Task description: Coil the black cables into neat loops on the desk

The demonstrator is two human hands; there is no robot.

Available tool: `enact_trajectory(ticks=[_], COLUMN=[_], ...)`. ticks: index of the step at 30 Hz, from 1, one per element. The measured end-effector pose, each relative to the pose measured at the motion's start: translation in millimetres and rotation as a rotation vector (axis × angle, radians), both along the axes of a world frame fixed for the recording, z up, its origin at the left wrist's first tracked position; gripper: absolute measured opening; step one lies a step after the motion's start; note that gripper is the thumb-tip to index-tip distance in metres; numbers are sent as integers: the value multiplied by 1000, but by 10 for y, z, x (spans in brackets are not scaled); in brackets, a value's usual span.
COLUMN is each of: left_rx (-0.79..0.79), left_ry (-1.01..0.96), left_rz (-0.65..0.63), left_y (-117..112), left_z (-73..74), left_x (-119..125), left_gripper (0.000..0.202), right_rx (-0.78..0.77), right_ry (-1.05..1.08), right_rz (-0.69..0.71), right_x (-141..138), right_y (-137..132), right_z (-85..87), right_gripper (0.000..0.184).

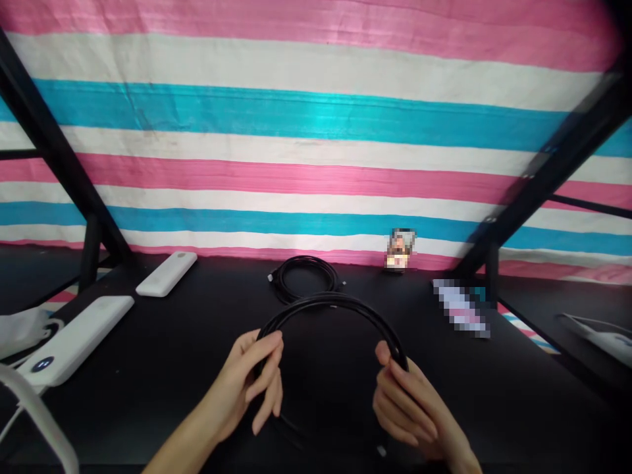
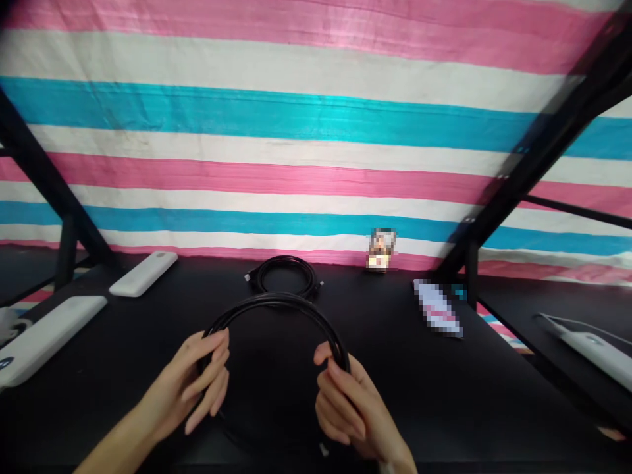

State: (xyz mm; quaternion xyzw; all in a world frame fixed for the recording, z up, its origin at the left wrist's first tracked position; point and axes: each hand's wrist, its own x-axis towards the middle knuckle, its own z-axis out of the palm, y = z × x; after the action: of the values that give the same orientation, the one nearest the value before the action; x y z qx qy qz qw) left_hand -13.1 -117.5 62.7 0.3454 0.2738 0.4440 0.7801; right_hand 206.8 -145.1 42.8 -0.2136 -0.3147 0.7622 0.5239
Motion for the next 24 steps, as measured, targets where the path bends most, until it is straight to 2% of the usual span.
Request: enact_trajectory(ticks=[2, 4, 6, 8, 11, 14, 16, 19, 22, 24], left_rx=[-37, -75, -83, -58, 36, 226, 383, 541, 575, 563], left_ry=[-5, -21, -27, 2, 147, 426, 624, 778, 789, 782], left_rz=[-105, -185, -188, -149, -132, -147, -107, -20, 24, 72], left_y=[33, 56, 74, 80, 46, -34, -87, -125, -107, -72], left_z=[66, 106, 139, 190, 317, 452, 508, 517, 446, 362], left_x=[-92, -152, -192, -222, -246, -197, -110, 57, 160, 166], left_gripper=[17, 16, 16, 19, 25, 31, 32, 31, 29, 28], right_rx=[-36, -61, -52, 2, 152, 283, 339, 286, 142, 126], right_ry=[26, 43, 15, -69, -315, -609, -706, -719, -666, -575], right_rz=[72, 102, 88, 27, -120, -281, -384, -515, -499, -507], right_x=[-10, -71, -141, -186, -188, -172, -187, -225, -199, -136], right_y=[-34, -47, -43, -31, -14, -19, -40, -86, -112, -106], right_z=[44, 78, 99, 106, 99, 93, 91, 82, 67, 65], right_gripper=[11, 12, 12, 13, 20, 24, 28, 31, 30, 33])
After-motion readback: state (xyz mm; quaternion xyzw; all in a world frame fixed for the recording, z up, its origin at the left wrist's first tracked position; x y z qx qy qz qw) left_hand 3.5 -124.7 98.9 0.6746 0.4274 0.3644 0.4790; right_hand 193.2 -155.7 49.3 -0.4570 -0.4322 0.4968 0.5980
